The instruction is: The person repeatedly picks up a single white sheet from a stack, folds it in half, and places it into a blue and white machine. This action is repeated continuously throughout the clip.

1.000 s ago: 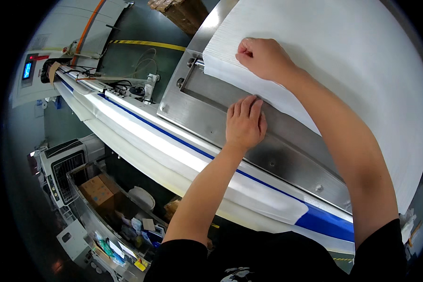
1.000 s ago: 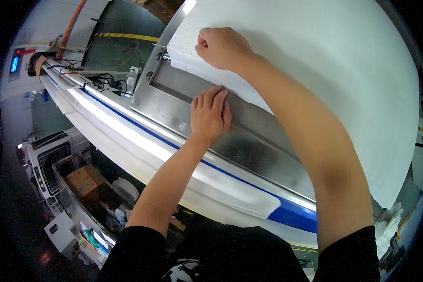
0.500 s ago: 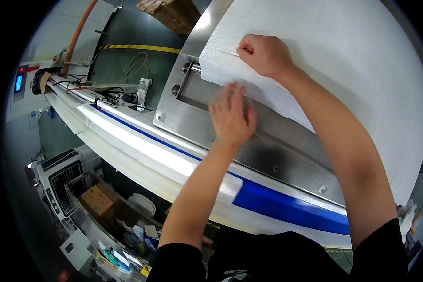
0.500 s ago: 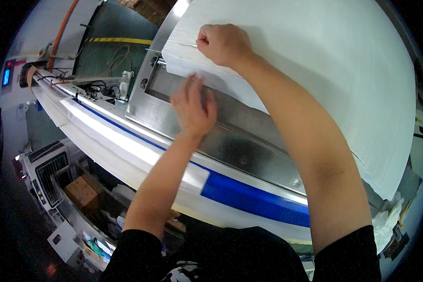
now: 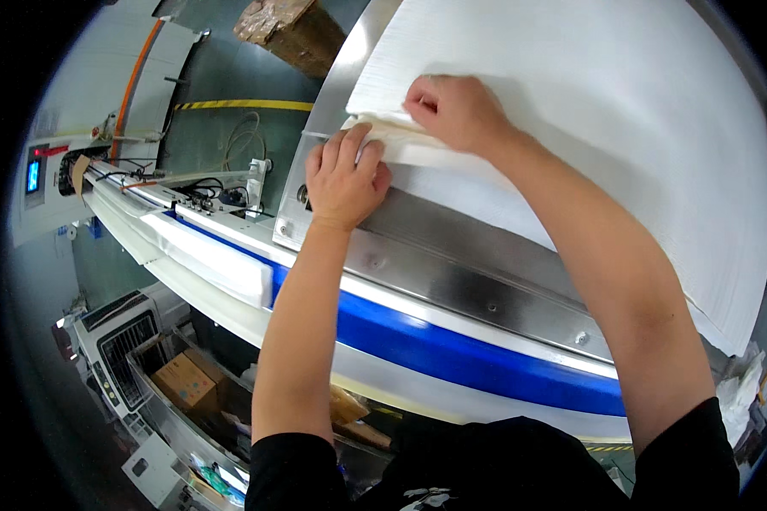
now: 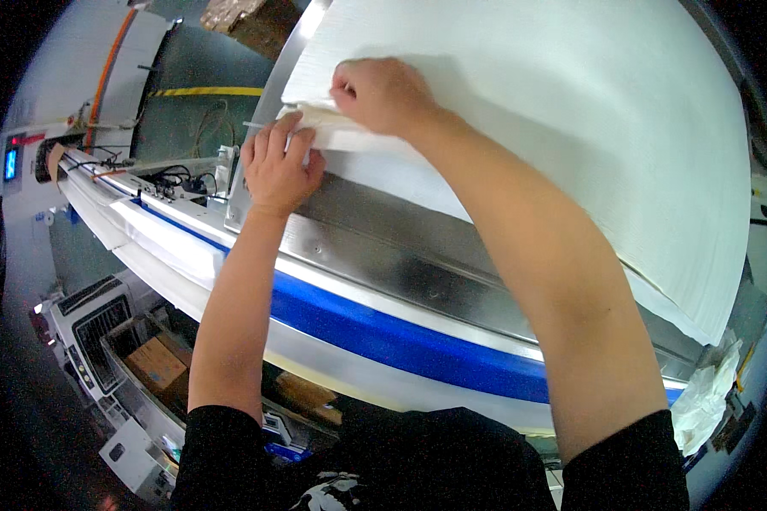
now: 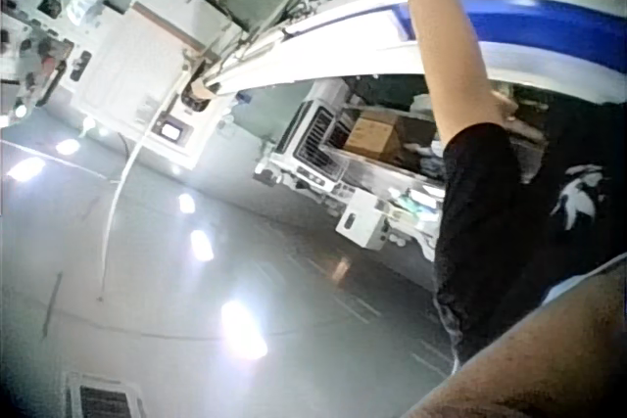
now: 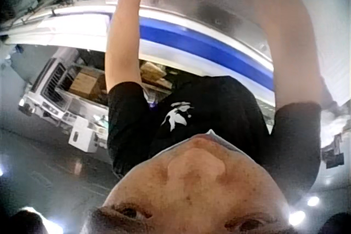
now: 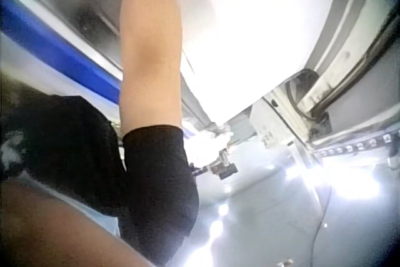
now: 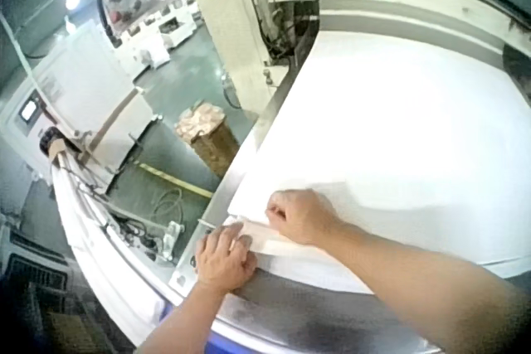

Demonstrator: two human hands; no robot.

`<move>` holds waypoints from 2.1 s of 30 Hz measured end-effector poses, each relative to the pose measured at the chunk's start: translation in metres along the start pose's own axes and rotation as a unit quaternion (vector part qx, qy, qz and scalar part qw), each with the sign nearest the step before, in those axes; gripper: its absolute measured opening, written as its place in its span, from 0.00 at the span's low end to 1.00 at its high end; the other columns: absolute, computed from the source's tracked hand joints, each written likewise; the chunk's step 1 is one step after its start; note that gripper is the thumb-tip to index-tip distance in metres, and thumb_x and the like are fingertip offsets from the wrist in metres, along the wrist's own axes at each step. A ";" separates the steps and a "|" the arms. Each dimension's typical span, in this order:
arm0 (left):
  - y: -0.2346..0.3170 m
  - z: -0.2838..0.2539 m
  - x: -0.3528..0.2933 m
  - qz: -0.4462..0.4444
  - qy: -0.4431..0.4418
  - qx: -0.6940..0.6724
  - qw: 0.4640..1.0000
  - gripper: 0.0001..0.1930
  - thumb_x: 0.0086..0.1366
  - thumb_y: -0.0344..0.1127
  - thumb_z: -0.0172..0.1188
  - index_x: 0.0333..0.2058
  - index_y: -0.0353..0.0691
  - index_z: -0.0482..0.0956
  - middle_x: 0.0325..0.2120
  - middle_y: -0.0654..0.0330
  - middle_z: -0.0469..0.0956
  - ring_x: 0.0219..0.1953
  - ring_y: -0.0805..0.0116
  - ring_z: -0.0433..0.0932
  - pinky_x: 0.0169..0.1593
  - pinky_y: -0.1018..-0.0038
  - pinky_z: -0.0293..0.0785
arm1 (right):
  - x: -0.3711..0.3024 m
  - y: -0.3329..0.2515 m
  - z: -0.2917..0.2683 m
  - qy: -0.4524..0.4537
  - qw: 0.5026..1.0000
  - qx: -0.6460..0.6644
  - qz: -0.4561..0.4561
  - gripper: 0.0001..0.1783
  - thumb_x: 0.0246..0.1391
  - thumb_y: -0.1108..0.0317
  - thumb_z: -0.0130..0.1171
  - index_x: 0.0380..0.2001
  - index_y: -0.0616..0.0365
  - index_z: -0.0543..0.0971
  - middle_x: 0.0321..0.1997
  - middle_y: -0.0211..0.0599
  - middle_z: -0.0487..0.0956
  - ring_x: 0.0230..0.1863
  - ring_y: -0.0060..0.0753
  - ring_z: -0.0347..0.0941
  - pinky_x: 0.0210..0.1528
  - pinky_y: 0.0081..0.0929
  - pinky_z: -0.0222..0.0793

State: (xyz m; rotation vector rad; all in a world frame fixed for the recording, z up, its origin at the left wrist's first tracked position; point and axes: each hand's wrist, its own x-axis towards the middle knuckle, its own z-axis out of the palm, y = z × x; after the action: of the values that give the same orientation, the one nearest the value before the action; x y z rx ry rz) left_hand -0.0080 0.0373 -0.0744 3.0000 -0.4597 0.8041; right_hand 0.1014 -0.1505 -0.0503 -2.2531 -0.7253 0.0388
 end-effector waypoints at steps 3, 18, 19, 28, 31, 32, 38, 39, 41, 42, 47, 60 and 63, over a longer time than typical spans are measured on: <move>-0.015 -0.015 0.002 0.055 -0.102 -0.044 0.992 0.19 0.47 0.35 0.62 0.40 0.49 0.74 0.48 0.64 0.76 0.49 0.62 0.75 0.57 0.59 0.63 | -0.064 -0.012 -0.020 -0.008 1.000 0.016 -0.023 0.13 0.54 0.57 0.59 0.37 0.53 0.81 0.32 0.41 0.81 0.30 0.45 0.78 0.33 0.39 0.73; 0.034 -0.019 0.079 0.068 -0.514 0.206 0.830 0.32 0.51 0.28 0.60 0.58 0.55 0.70 0.48 0.51 0.76 0.47 0.54 0.78 0.50 0.60 0.72 | -0.549 0.207 -0.349 0.082 0.856 -0.385 0.336 0.19 0.63 0.54 0.47 0.32 0.53 0.83 0.31 0.36 0.82 0.39 0.39 0.78 0.57 0.48 0.63; 0.012 -0.007 0.071 0.141 -0.510 0.274 0.803 0.28 0.52 0.30 0.61 0.55 0.53 0.73 0.47 0.51 0.77 0.46 0.55 0.79 0.48 0.61 0.73 | -0.577 0.230 -0.366 0.096 0.849 -0.397 0.334 0.20 0.63 0.54 0.46 0.32 0.53 0.83 0.31 0.36 0.83 0.39 0.39 0.78 0.57 0.48 0.63; -0.072 0.032 0.042 -0.019 -0.431 0.208 0.878 0.10 0.62 0.31 0.59 0.40 0.34 0.78 0.39 0.47 0.80 0.45 0.48 0.78 0.45 0.60 0.76 | -0.710 0.314 -0.501 -0.044 0.779 -0.389 0.489 0.29 0.68 0.50 0.33 0.42 0.56 0.82 0.42 0.40 0.82 0.49 0.40 0.76 0.67 0.46 0.52; -0.057 0.057 0.054 -0.021 -0.450 0.191 0.872 0.11 0.60 0.29 0.58 0.41 0.33 0.77 0.38 0.46 0.79 0.46 0.46 0.76 0.46 0.58 0.74 | -0.773 0.319 -0.561 -0.154 0.726 -0.428 0.515 0.21 0.63 0.60 0.40 0.45 0.58 0.80 0.46 0.41 0.81 0.52 0.45 0.74 0.63 0.42 0.60; -0.102 0.033 0.039 0.058 -0.435 0.210 0.874 0.10 0.60 0.29 0.57 0.40 0.32 0.77 0.38 0.45 0.79 0.46 0.45 0.76 0.46 0.57 0.73 | -0.782 0.340 -0.560 -0.162 0.740 -0.435 0.486 0.19 0.60 0.62 0.43 0.45 0.59 0.79 0.46 0.41 0.81 0.52 0.46 0.74 0.62 0.41 0.63; -0.121 0.008 0.027 0.019 -0.458 0.199 0.866 0.10 0.61 0.29 0.51 0.39 0.33 0.77 0.38 0.43 0.78 0.43 0.42 0.76 0.45 0.54 0.72 | -0.769 0.356 -0.544 -0.145 0.719 -0.425 0.532 0.20 0.52 0.67 0.54 0.51 0.50 0.77 0.48 0.44 0.79 0.48 0.51 0.75 0.50 0.41 0.71; -0.106 0.012 0.021 0.136 -0.437 0.331 0.825 0.10 0.61 0.28 0.51 0.39 0.33 0.77 0.36 0.43 0.78 0.41 0.41 0.76 0.45 0.53 0.72 | -0.770 0.354 -0.544 -0.114 0.712 -0.421 0.550 0.20 0.51 0.69 0.54 0.50 0.48 0.77 0.47 0.43 0.80 0.47 0.52 0.75 0.49 0.43 0.71; -0.073 0.016 0.042 -0.016 -0.468 0.254 0.846 0.12 0.63 0.28 0.48 0.43 0.36 0.77 0.41 0.46 0.78 0.45 0.45 0.75 0.49 0.55 0.71 | -0.784 0.342 -0.547 -0.075 0.714 -0.406 0.565 0.21 0.50 0.71 0.54 0.49 0.46 0.78 0.45 0.43 0.81 0.45 0.53 0.76 0.48 0.45 0.71; -0.043 0.028 0.055 -0.003 -0.511 0.302 0.805 0.13 0.64 0.27 0.47 0.44 0.38 0.77 0.46 0.49 0.77 0.49 0.48 0.74 0.52 0.56 0.70 | -0.795 0.332 -0.556 -0.073 0.716 -0.403 0.565 0.22 0.49 0.72 0.55 0.49 0.45 0.78 0.44 0.43 0.81 0.44 0.53 0.76 0.48 0.45 0.71; 0.031 -0.047 0.099 -0.010 -0.479 0.262 0.838 0.20 0.63 0.26 0.45 0.51 0.51 0.77 0.49 0.57 0.78 0.51 0.55 0.75 0.63 0.58 0.61 | -0.808 0.316 -0.606 -0.095 0.739 -0.383 0.547 0.23 0.48 0.75 0.53 0.51 0.51 0.77 0.47 0.49 0.80 0.48 0.54 0.75 0.52 0.42 0.70; 0.003 -0.168 0.030 0.022 -0.634 0.279 0.721 0.20 0.57 0.26 0.51 0.47 0.50 0.79 0.45 0.57 0.80 0.50 0.55 0.77 0.62 0.54 0.60 | -0.909 0.229 -0.635 -0.181 0.751 -0.332 0.542 0.25 0.47 0.77 0.54 0.52 0.57 0.75 0.51 0.50 0.78 0.55 0.52 0.72 0.58 0.41 0.66; -0.002 -0.168 -0.027 0.049 -0.707 0.294 0.641 0.20 0.57 0.28 0.52 0.48 0.51 0.79 0.46 0.57 0.80 0.52 0.56 0.76 0.64 0.54 0.59 | -0.929 0.214 -0.604 -0.253 0.754 -0.326 0.511 0.25 0.42 0.78 0.55 0.48 0.58 0.77 0.47 0.49 0.79 0.50 0.54 0.74 0.55 0.42 0.67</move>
State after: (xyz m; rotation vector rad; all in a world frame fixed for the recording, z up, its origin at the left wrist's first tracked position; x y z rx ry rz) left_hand -0.1122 0.0597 0.0586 3.3907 -0.2825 -2.0206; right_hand -0.4273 -1.1408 0.0625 -3.0798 0.4518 1.1129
